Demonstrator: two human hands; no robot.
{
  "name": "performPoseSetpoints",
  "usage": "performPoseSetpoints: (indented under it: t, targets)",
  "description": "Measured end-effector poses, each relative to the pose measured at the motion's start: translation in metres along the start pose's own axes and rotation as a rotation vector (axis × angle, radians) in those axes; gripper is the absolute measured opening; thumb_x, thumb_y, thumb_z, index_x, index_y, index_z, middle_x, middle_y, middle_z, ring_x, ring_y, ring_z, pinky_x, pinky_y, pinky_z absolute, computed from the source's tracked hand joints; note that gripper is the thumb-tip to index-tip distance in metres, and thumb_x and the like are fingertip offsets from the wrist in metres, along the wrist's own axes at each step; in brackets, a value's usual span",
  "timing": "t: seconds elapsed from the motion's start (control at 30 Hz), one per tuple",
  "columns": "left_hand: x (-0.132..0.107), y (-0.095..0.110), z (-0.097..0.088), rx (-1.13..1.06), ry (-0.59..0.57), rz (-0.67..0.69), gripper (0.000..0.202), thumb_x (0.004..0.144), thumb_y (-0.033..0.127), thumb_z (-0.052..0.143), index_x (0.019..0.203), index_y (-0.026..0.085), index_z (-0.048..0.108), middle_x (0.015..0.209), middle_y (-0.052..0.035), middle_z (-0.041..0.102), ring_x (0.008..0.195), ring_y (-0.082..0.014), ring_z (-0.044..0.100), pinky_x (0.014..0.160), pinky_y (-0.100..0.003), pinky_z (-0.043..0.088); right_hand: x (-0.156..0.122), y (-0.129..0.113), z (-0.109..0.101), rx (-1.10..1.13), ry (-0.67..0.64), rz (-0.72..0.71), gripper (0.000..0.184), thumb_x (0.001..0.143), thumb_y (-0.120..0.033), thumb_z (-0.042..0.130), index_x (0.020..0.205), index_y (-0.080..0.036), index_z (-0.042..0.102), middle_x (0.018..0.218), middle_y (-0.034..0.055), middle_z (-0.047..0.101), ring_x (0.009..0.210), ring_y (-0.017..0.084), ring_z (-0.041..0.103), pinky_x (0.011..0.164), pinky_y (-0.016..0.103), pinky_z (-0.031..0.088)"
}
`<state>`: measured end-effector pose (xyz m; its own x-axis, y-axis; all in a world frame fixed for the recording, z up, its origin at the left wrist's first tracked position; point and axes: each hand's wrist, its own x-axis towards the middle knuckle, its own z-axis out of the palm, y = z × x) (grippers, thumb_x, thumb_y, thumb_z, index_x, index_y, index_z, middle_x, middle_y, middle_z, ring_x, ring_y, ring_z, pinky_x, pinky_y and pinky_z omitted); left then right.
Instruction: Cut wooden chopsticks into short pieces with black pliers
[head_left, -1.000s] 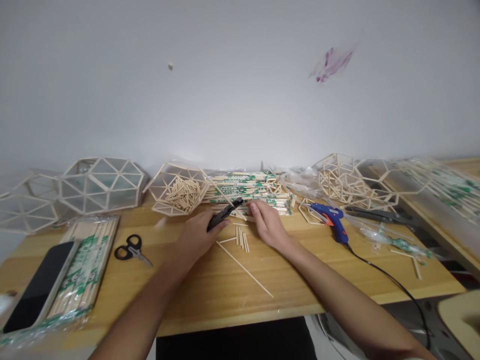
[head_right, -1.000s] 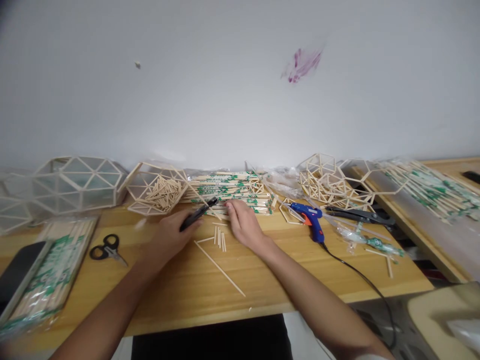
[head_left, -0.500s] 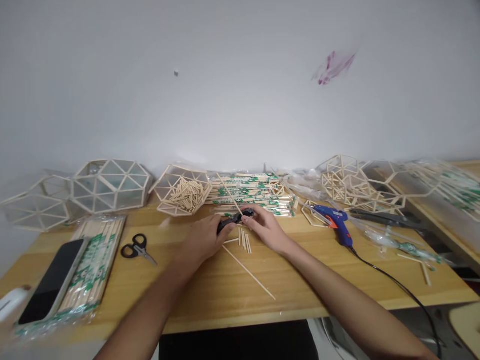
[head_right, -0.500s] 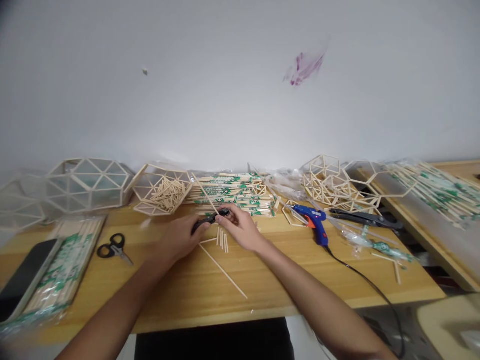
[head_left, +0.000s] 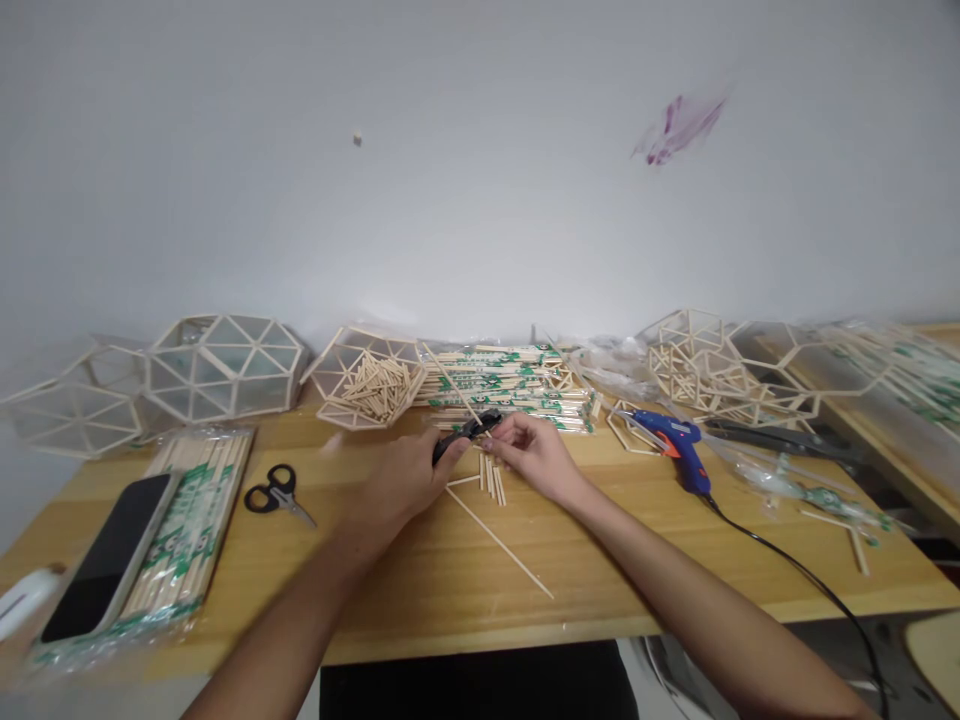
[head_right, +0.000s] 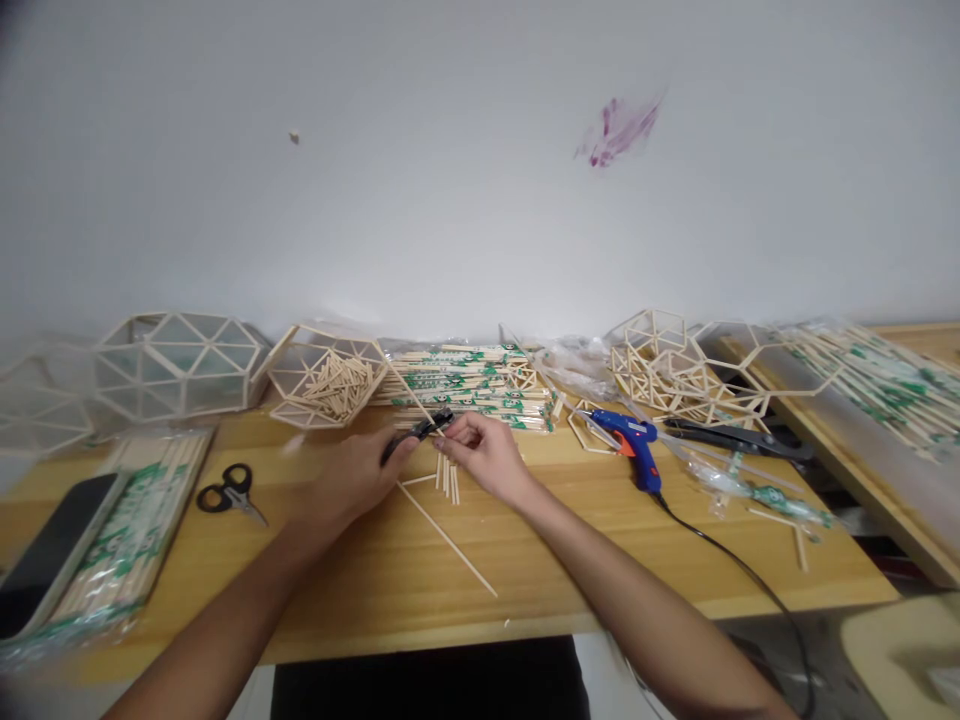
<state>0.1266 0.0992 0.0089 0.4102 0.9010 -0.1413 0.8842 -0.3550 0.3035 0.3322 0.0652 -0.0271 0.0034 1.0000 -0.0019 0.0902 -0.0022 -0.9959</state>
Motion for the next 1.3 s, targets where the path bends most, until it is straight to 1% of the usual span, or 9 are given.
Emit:
performPoseSetpoints:
  t: [0.27, 0.4, 0.67, 0.77, 0.93, 1.03, 1.13, 1.2, 1.3]
  targets:
    - [0.002, -0.003, 0.006, 0.02, 0.011, -0.019, 0.061, 0.1, 0.065, 0.03, 0.096, 0.02, 0.069, 0.082, -0.0112, 0.075, 0.076, -0.0269, 0.072, 0.063, -0.032, 0.04, -0.002, -0.001, 0.001, -0.023, 0.013, -0.016, 0.046, 0.076, -0.064, 0.079, 0.075, -0.02, 0.063, 0.06, 0.0002, 0.065, 0.051, 0.014, 0.056, 0.05, 0.025, 0.043]
    - [0.002, -0.003, 0.006, 0.017, 0.012, 0.003, 0.058, 0.101, 0.062, 0.03, 0.1, 0.019, 0.068, 0.088, -0.0125, 0.076, 0.081, -0.028, 0.072, 0.066, -0.032, 0.042, -0.001, 0.001, 0.0, -0.059, 0.008, -0.035, 0.046, 0.079, -0.065, 0.075, 0.075, -0.021, 0.063, 0.061, 0.0004, 0.064, 0.053, 0.015, 0.056, 0.051, 0.026, 0.042]
    - [0.001, -0.004, 0.001, -0.03, 0.004, 0.062, 0.05, 0.102, 0.057, 0.033, 0.103, 0.019, 0.066, 0.09, -0.0118, 0.075, 0.084, -0.0281, 0.071, 0.07, -0.033, 0.042, -0.001, 0.003, -0.003, -0.091, -0.02, -0.043, 0.048, 0.078, -0.066, 0.075, 0.073, -0.021, 0.057, 0.056, -0.0042, 0.052, 0.049, 0.011, 0.041, 0.045, 0.024, 0.029]
    - [0.0, -0.005, 0.001, -0.041, 0.019, 0.084, 0.048, 0.103, 0.055, 0.033, 0.103, 0.019, 0.065, 0.092, -0.0117, 0.075, 0.086, -0.0273, 0.071, 0.071, -0.032, 0.043, -0.001, 0.0, -0.003, -0.055, -0.051, -0.014, 0.05, 0.076, -0.067, 0.076, 0.073, -0.022, 0.055, 0.056, -0.0047, 0.052, 0.049, 0.011, 0.041, 0.046, 0.024, 0.029]
    - [0.0, -0.005, 0.0, -0.048, 0.032, 0.103, 0.047, 0.102, 0.055, 0.035, 0.099, 0.019, 0.065, 0.091, -0.0101, 0.075, 0.084, -0.0257, 0.07, 0.07, -0.031, 0.042, 0.0, -0.006, -0.009, -0.024, -0.102, -0.005, 0.046, 0.076, -0.059, 0.079, 0.072, -0.021, 0.052, 0.06, -0.0046, 0.052, 0.055, 0.011, 0.045, 0.051, 0.024, 0.033]
    - [-0.001, -0.003, -0.001, -0.044, 0.011, 0.118, 0.049, 0.102, 0.057, 0.035, 0.1, 0.02, 0.066, 0.091, -0.0099, 0.075, 0.083, -0.0265, 0.07, 0.068, -0.032, 0.04, 0.001, -0.015, -0.017, 0.052, -0.197, -0.021, 0.035, 0.075, -0.044, 0.082, 0.089, -0.02, 0.06, 0.079, -0.0018, 0.062, 0.069, 0.014, 0.055, 0.064, 0.026, 0.042]
    - [-0.003, 0.0, 0.0, -0.029, -0.018, 0.121, 0.051, 0.101, 0.06, 0.035, 0.103, 0.021, 0.068, 0.091, -0.009, 0.076, 0.082, -0.0267, 0.07, 0.066, -0.031, 0.037, 0.0, -0.026, -0.022, 0.149, -0.305, -0.033, 0.04, 0.082, -0.039, 0.073, 0.115, -0.022, 0.062, 0.102, 0.0027, 0.068, 0.085, 0.017, 0.06, 0.074, 0.029, 0.046]
    - [-0.005, 0.002, 0.001, -0.008, -0.026, 0.127, 0.053, 0.1, 0.063, 0.036, 0.098, 0.021, 0.068, 0.088, -0.0083, 0.076, 0.078, -0.0258, 0.069, 0.063, -0.031, 0.033, -0.001, -0.032, -0.022, 0.094, -0.298, -0.046, 0.031, 0.088, -0.042, 0.068, 0.109, -0.02, 0.069, 0.106, 0.0051, 0.07, 0.091, 0.019, 0.061, 0.076, 0.029, 0.047]
    - [-0.007, 0.005, 0.004, 0.024, -0.02, 0.147, 0.055, 0.099, 0.066, 0.038, 0.086, 0.021, 0.067, 0.083, -0.0073, 0.074, 0.072, -0.0243, 0.067, 0.061, -0.031, 0.03, -0.002, -0.034, -0.019, 0.028, -0.23, 0.045, 0.031, 0.09, -0.048, 0.066, 0.091, -0.018, 0.074, 0.091, 0.0052, 0.072, 0.085, 0.019, 0.064, 0.066, 0.026, 0.048]
